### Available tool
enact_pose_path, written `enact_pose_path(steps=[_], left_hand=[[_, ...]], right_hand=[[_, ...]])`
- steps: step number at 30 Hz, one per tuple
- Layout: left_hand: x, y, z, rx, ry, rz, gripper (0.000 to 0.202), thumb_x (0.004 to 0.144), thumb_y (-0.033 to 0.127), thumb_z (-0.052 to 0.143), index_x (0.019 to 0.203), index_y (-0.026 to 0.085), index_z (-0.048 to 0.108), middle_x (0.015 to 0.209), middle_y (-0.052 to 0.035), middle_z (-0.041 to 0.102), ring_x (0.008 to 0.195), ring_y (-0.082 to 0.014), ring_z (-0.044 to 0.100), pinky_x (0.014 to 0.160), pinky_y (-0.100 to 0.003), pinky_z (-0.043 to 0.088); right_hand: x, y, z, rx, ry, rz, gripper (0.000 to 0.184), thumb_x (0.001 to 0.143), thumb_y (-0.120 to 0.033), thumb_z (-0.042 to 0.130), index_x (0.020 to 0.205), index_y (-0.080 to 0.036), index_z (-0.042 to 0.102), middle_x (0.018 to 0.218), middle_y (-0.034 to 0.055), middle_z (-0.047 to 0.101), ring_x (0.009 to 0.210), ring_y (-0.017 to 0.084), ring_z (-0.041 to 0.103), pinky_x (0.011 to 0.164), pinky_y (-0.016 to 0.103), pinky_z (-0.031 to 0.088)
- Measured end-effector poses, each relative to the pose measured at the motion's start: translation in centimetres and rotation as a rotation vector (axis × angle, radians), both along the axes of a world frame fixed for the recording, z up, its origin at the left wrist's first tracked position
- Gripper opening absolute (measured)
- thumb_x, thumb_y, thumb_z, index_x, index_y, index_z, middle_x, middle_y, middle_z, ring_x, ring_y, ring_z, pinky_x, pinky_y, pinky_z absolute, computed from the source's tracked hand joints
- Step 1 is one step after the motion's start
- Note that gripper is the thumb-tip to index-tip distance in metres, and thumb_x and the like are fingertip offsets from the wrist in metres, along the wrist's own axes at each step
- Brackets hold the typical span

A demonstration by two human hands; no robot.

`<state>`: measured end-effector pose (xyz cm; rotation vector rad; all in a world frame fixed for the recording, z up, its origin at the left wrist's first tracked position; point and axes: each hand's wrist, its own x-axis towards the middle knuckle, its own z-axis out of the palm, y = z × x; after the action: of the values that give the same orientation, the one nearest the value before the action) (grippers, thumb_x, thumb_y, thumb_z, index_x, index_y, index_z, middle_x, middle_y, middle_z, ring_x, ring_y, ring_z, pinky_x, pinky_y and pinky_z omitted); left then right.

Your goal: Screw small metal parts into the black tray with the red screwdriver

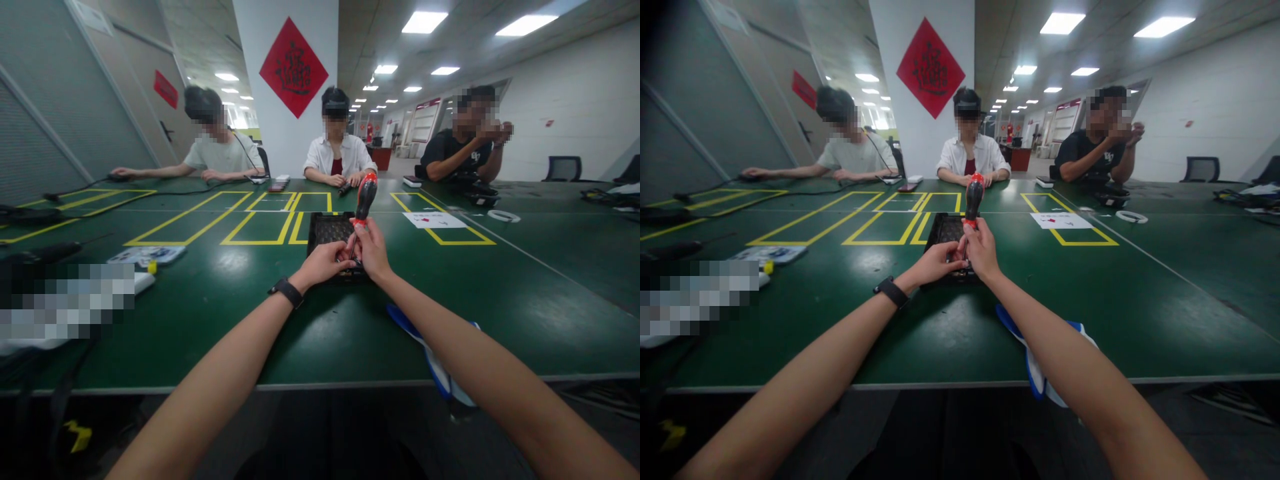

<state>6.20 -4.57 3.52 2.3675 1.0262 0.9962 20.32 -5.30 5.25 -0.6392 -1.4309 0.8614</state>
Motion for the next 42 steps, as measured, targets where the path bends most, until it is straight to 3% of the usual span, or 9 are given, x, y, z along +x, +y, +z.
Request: enact_pose_path(steps=[4,15,23,31,37,42], left_hand=[[0.04,0.26,-0.13,-0.021,0.021,0.041,0.023,0.073,0.037,0.063,0.074,0.015,0.056,0.067,0.0012,0.057,0.062,-0.0107,0.051,0.06,-0.022,0.039],[-0.2,0.01,0.18,0.011,0.041,-0.02,0.014,0.078,0.028,0.055,0.078,0.014,0.059,0.072,0.0004,0.06,0.066,-0.0109,0.052,0.066,-0.022,0.039],[-0.04,0.29,-0.11,-0.013,0.059,0.034,0.027,0.074,0.041,0.061,0.075,0.014,0.059,0.069,0.0001,0.059,0.063,-0.0115,0.051,0.061,-0.022,0.038],[-0.15,-0.08,0.37,0.0,0.034,-0.081,0.015,0.081,0.026,0.052,0.081,0.014,0.062,0.077,-0.0013,0.064,0.072,-0.0124,0.056,0.069,-0.023,0.04],[0.11,-0.38,0.24,0.034,0.003,0.028,0.02,0.076,0.035,0.059,0.079,0.015,0.06,0.074,-0.0006,0.062,0.068,-0.0123,0.055,0.066,-0.023,0.041],[-0.23,0.03,0.09,0.029,0.024,-0.016,0.015,0.079,0.029,0.055,0.077,0.014,0.059,0.073,-0.0002,0.062,0.069,-0.0119,0.055,0.067,-0.023,0.04]], right_hand=[[-0.11,-0.15,0.17,0.005,0.008,-0.001,0.034,0.083,-0.048,0.047,0.101,-0.019,0.047,0.054,-0.0066,0.056,0.032,0.003,0.035,0.033,0.016,0.024],[0.14,0.19,0.03,-0.02,-0.02,0.036,0.035,0.084,-0.049,0.044,0.101,-0.019,0.051,0.052,-0.0063,0.054,0.033,0.004,0.036,0.033,0.017,0.024],[0.02,-0.12,0.19,-0.015,-0.033,-0.013,0.032,0.084,-0.048,0.044,0.1,-0.02,0.048,0.053,-0.0072,0.052,0.034,0.004,0.036,0.034,0.016,0.025],[0.1,-0.1,0.13,-0.032,-0.039,0.003,0.037,0.086,-0.048,0.041,0.112,-0.022,0.046,0.051,-0.0077,0.051,0.033,0.005,0.035,0.034,0.017,0.027],[0.14,-0.28,0.32,0.011,-0.025,-0.044,0.037,0.085,-0.046,0.045,0.113,-0.022,0.046,0.052,-0.0076,0.051,0.034,0.004,0.035,0.035,0.018,0.026],[0.22,-0.27,0.2,0.011,-0.029,-0.009,0.037,0.086,-0.048,0.042,0.114,-0.024,0.045,0.054,-0.0074,0.052,0.033,0.004,0.034,0.034,0.018,0.024]])
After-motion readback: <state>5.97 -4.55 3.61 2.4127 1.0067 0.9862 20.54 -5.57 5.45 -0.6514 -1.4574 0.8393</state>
